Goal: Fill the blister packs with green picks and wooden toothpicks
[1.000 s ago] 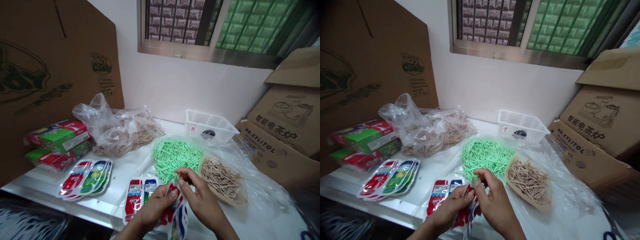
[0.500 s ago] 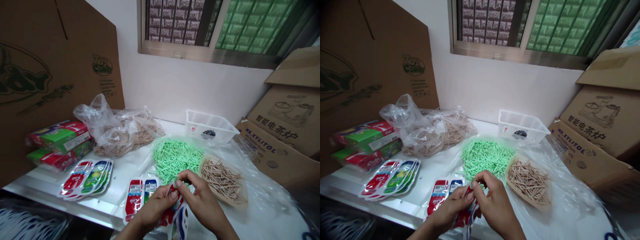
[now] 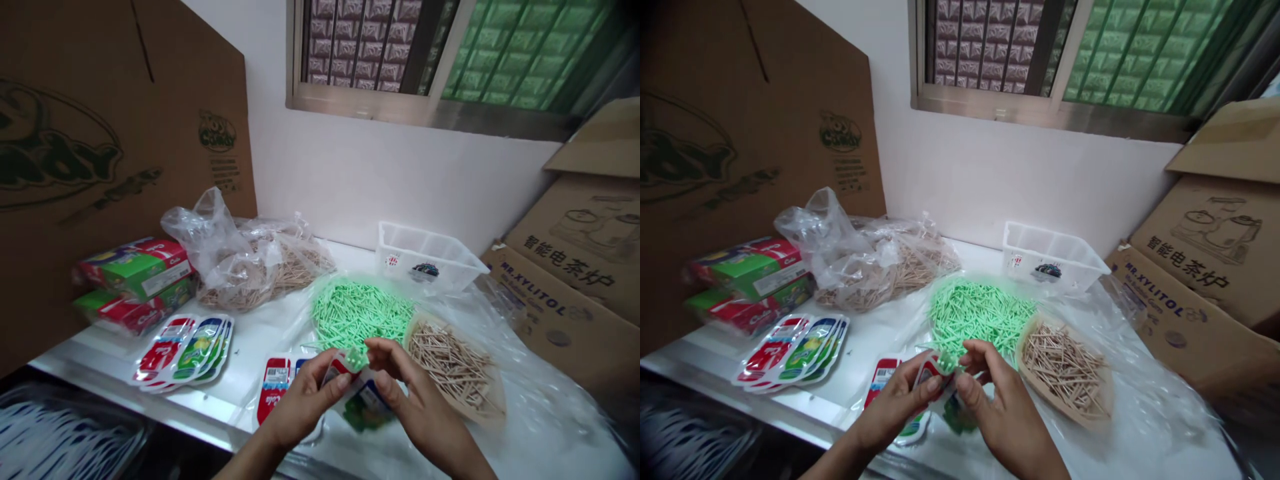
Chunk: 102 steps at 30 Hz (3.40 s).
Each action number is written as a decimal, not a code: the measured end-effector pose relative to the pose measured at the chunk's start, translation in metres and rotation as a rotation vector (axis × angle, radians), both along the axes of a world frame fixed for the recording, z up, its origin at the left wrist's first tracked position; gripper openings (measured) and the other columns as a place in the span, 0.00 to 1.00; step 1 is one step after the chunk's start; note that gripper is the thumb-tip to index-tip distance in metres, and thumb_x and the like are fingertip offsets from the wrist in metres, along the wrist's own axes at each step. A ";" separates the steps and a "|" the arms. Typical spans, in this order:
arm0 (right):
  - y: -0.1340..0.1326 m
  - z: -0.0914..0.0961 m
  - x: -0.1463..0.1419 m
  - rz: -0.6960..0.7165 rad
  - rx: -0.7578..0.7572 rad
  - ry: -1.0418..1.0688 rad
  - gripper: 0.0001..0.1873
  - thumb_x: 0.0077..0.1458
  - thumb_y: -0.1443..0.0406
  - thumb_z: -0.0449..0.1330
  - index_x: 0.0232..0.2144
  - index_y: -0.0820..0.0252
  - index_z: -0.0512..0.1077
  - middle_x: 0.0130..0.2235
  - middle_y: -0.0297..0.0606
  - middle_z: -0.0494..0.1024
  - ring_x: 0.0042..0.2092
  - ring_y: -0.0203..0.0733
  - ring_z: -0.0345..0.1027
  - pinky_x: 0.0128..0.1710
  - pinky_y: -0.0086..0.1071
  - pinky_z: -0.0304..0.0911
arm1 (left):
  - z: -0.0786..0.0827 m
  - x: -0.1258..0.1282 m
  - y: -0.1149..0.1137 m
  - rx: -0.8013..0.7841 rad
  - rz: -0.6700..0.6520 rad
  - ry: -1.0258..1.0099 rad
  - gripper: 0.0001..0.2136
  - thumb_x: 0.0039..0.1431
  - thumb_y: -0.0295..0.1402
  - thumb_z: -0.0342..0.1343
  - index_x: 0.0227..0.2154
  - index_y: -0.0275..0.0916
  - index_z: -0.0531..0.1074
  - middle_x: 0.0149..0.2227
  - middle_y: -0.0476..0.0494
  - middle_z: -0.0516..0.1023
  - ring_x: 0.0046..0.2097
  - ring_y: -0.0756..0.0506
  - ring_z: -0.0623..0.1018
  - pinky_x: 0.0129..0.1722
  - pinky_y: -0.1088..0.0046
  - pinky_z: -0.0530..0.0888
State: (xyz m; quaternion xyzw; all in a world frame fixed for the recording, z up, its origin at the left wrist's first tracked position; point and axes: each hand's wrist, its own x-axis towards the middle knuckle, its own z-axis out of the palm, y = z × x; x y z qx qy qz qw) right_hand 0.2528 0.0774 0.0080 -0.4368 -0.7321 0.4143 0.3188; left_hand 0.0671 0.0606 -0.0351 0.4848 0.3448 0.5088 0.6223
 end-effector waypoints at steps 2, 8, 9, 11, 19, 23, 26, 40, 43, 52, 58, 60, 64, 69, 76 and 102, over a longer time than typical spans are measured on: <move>0.001 -0.004 0.002 -0.004 -0.013 -0.030 0.21 0.54 0.54 0.56 0.50 0.51 0.64 0.47 0.37 0.73 0.47 0.42 0.66 0.46 0.32 0.62 | 0.001 -0.007 0.001 0.023 0.048 -0.045 0.09 0.54 0.36 0.57 0.36 0.36 0.71 0.33 0.47 0.70 0.36 0.49 0.69 0.37 0.75 0.65; 0.003 -0.011 -0.005 0.016 0.062 0.045 0.15 0.59 0.57 0.51 0.43 0.53 0.73 0.42 0.38 0.76 0.43 0.41 0.68 0.43 0.30 0.63 | 0.002 -0.023 -0.002 0.043 0.074 -0.119 0.20 0.49 0.36 0.62 0.45 0.37 0.69 0.39 0.43 0.75 0.41 0.43 0.74 0.43 0.69 0.68; 0.003 -0.012 -0.007 0.010 0.100 0.064 0.15 0.59 0.58 0.51 0.44 0.52 0.73 0.44 0.38 0.75 0.45 0.42 0.68 0.45 0.31 0.63 | 0.002 -0.026 -0.003 0.037 0.066 -0.123 0.26 0.46 0.36 0.64 0.49 0.39 0.67 0.41 0.42 0.75 0.43 0.42 0.74 0.44 0.67 0.68; 0.003 -0.014 -0.011 0.001 0.167 0.097 0.15 0.59 0.60 0.52 0.46 0.51 0.72 0.46 0.38 0.74 0.47 0.42 0.67 0.47 0.32 0.62 | 0.004 -0.031 -0.005 0.020 0.062 -0.133 0.37 0.41 0.34 0.67 0.56 0.42 0.58 0.46 0.40 0.73 0.46 0.40 0.74 0.46 0.65 0.68; 0.006 -0.016 -0.034 -0.020 0.202 0.156 0.16 0.60 0.61 0.50 0.48 0.50 0.71 0.48 0.39 0.73 0.51 0.45 0.64 0.51 0.38 0.59 | 0.009 -0.049 -0.011 0.105 0.171 0.100 0.35 0.41 0.27 0.66 0.54 0.42 0.60 0.51 0.36 0.71 0.53 0.39 0.69 0.53 0.61 0.64; 0.009 -0.021 -0.045 -0.013 0.166 0.168 0.16 0.60 0.59 0.50 0.48 0.52 0.71 0.49 0.38 0.72 0.52 0.44 0.62 0.52 0.37 0.58 | 0.007 -0.056 -0.014 0.156 0.222 0.170 0.23 0.45 0.31 0.64 0.47 0.39 0.69 0.44 0.39 0.74 0.47 0.41 0.72 0.49 0.65 0.66; 0.014 -0.031 -0.061 0.074 0.097 0.146 0.16 0.59 0.58 0.51 0.44 0.55 0.72 0.45 0.39 0.74 0.48 0.44 0.66 0.49 0.35 0.60 | 0.005 -0.065 -0.017 0.174 0.336 0.244 0.09 0.53 0.36 0.58 0.32 0.34 0.75 0.37 0.41 0.74 0.39 0.45 0.73 0.41 0.71 0.69; 0.047 -0.080 -0.283 0.287 0.032 0.015 0.12 0.52 0.62 0.54 0.31 0.64 0.74 0.25 0.34 0.76 0.29 0.38 0.70 0.29 0.28 0.61 | -0.016 -0.249 -0.014 -0.066 0.956 1.281 0.20 0.53 0.35 0.53 0.50 0.37 0.64 0.44 0.40 0.76 0.44 0.41 0.75 0.43 0.67 0.68; 0.051 -0.081 -0.298 0.241 0.064 -0.020 0.13 0.48 0.59 0.59 0.31 0.64 0.73 0.26 0.39 0.76 0.31 0.43 0.70 0.31 0.31 0.61 | -0.013 -0.258 -0.012 -0.060 1.034 1.412 0.24 0.50 0.37 0.56 0.50 0.35 0.63 0.49 0.34 0.71 0.52 0.35 0.68 0.48 0.62 0.64; 0.085 -0.059 -0.186 0.074 0.092 0.016 0.17 0.57 0.55 0.48 0.35 0.60 0.70 0.27 0.36 0.76 0.28 0.38 0.69 0.29 0.29 0.62 | -0.046 -0.123 -0.020 -0.065 0.462 1.547 0.22 0.55 0.53 0.44 0.31 0.38 0.70 0.30 0.40 0.77 0.33 0.40 0.76 0.30 0.70 0.63; 0.060 -0.080 -0.111 0.033 0.042 -0.050 0.16 0.56 0.55 0.48 0.32 0.58 0.70 0.25 0.34 0.75 0.27 0.38 0.68 0.27 0.29 0.60 | -0.069 -0.105 -0.006 -0.125 0.343 1.608 0.15 0.58 0.44 0.45 0.32 0.40 0.71 0.33 0.40 0.78 0.36 0.40 0.77 0.30 0.71 0.64; 0.054 -0.089 -0.097 0.012 0.049 -0.101 0.17 0.57 0.55 0.48 0.31 0.58 0.71 0.25 0.34 0.75 0.27 0.39 0.68 0.28 0.29 0.59 | -0.064 -0.106 -0.005 -0.103 0.322 1.629 0.15 0.60 0.41 0.42 0.32 0.40 0.72 0.33 0.40 0.78 0.35 0.41 0.77 0.31 0.71 0.65; 0.046 -0.101 -0.084 -0.040 0.108 -0.232 0.17 0.56 0.55 0.49 0.35 0.56 0.73 0.29 0.35 0.77 0.30 0.40 0.69 0.32 0.31 0.60 | -0.050 -0.099 -0.008 -0.064 0.305 1.706 0.15 0.58 0.32 0.42 0.34 0.35 0.74 0.34 0.33 0.78 0.37 0.37 0.76 0.35 0.64 0.66; 0.041 -0.103 -0.082 -0.159 0.129 -0.189 0.28 0.50 0.52 0.57 0.50 0.61 0.67 0.44 0.45 0.75 0.45 0.50 0.68 0.42 0.38 0.61 | -0.029 -0.095 -0.018 0.147 0.390 1.669 0.22 0.54 0.24 0.44 0.52 0.30 0.66 0.49 0.27 0.72 0.48 0.32 0.70 0.46 0.54 0.62; 0.038 -0.093 -0.078 0.203 -0.305 0.371 0.19 0.50 0.52 0.59 0.35 0.62 0.74 0.36 0.40 0.79 0.39 0.45 0.71 0.40 0.37 0.65 | -0.004 -0.087 -0.020 -0.068 0.213 0.408 0.15 0.55 0.32 0.52 0.47 0.39 0.70 0.42 0.41 0.77 0.41 0.43 0.76 0.43 0.66 0.70; 0.128 -0.062 0.030 0.153 0.620 -0.965 0.17 0.52 0.73 0.51 0.45 0.59 0.69 0.46 0.46 0.72 0.48 0.49 0.61 0.44 0.39 0.55 | -0.018 -0.046 0.012 -0.409 0.226 0.003 0.15 0.41 0.41 0.64 0.25 0.34 0.73 0.21 0.44 0.76 0.23 0.46 0.75 0.26 0.71 0.72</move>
